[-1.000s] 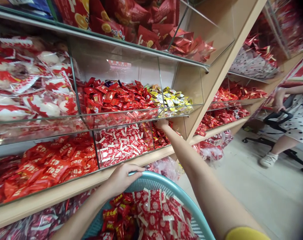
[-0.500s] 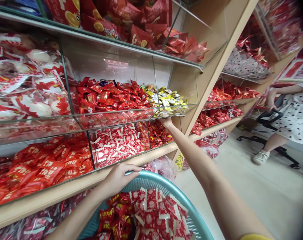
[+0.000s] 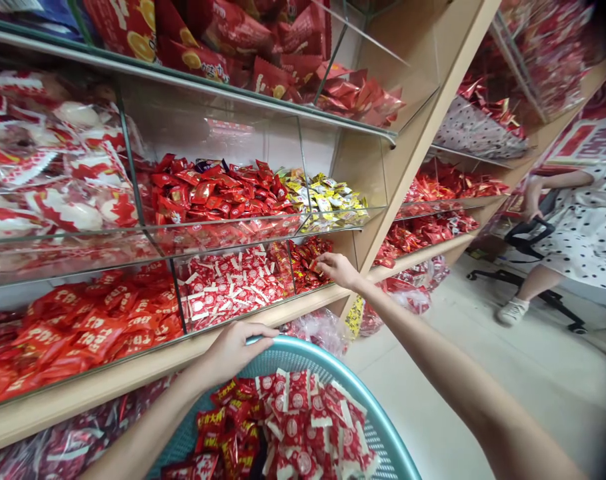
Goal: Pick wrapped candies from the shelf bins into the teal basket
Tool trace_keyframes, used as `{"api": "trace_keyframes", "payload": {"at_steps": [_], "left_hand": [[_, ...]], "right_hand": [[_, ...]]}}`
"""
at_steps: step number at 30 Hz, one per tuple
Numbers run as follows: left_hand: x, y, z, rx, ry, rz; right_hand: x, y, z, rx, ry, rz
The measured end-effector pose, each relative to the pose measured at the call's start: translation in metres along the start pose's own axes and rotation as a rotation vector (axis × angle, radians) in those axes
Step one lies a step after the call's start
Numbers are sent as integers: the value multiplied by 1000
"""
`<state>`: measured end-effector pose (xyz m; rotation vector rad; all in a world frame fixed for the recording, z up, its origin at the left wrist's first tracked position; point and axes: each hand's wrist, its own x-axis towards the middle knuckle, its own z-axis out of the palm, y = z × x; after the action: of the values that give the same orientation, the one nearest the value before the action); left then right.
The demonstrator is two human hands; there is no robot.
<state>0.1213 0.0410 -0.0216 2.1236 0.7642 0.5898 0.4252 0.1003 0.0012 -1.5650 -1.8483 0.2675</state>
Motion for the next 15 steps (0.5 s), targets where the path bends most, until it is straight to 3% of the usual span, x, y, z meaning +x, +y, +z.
{"api": "trace_keyframes", "payload": {"at_steps": [6, 12, 15], "left_hand": [[0, -2, 0, -10, 3, 4], [1, -1, -1, -31, 8, 21], [1, -1, -1, -39, 7, 22]], "right_hand": [[-2, -16, 2, -488, -141, 17], [4, -34, 6, -678, -30, 95], [8, -41, 14, -686, 0, 35]]}}
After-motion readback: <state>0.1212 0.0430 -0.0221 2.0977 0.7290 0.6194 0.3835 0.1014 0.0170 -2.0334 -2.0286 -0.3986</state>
